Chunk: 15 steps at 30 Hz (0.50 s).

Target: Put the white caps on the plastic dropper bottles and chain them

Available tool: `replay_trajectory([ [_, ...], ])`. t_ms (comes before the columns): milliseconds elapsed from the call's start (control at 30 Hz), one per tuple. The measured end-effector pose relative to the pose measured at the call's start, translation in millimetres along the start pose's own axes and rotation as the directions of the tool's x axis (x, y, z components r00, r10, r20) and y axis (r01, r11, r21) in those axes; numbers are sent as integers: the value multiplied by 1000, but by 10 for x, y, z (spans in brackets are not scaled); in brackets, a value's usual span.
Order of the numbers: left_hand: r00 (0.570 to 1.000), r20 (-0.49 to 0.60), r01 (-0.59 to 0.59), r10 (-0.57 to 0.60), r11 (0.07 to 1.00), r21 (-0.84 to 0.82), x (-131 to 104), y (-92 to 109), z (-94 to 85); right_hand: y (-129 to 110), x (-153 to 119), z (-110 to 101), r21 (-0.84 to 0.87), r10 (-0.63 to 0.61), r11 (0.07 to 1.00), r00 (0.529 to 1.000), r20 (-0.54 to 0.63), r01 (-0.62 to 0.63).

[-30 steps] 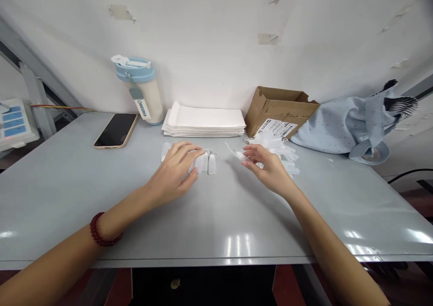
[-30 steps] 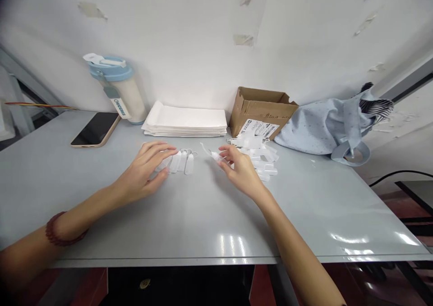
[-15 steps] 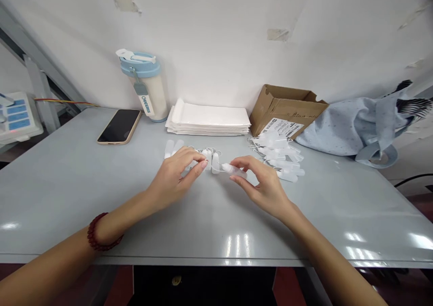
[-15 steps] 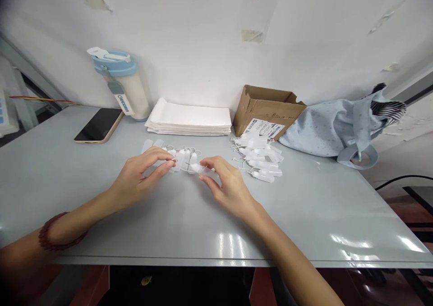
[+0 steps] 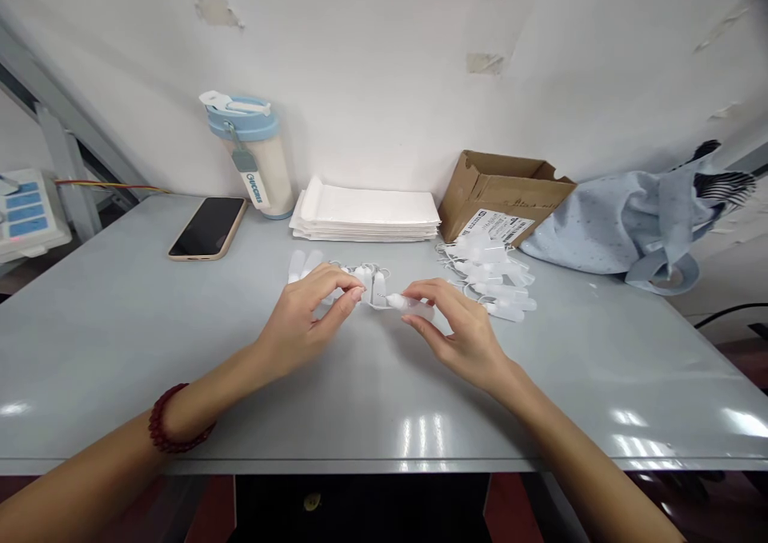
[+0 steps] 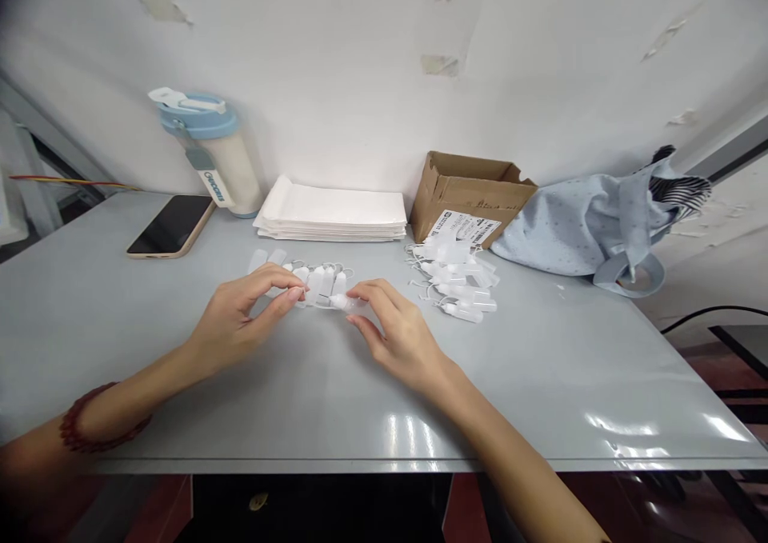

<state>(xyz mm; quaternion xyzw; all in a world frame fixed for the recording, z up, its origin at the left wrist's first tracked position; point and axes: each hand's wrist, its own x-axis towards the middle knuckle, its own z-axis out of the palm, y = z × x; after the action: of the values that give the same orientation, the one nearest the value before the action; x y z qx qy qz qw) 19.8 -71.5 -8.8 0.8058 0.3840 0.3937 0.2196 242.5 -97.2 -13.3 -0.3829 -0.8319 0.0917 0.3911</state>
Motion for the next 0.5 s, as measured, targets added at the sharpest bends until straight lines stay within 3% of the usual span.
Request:
replay_trajectory([
  [300,993,103,74,-59,986,-148,-22,77,47,-35,-9,21,36,-13,999,1000,-4,13],
  [500,986,109,142,-124,972,-184,-20,83,30,-57,-15,19,46,-31,998,1000,-1,31],
])
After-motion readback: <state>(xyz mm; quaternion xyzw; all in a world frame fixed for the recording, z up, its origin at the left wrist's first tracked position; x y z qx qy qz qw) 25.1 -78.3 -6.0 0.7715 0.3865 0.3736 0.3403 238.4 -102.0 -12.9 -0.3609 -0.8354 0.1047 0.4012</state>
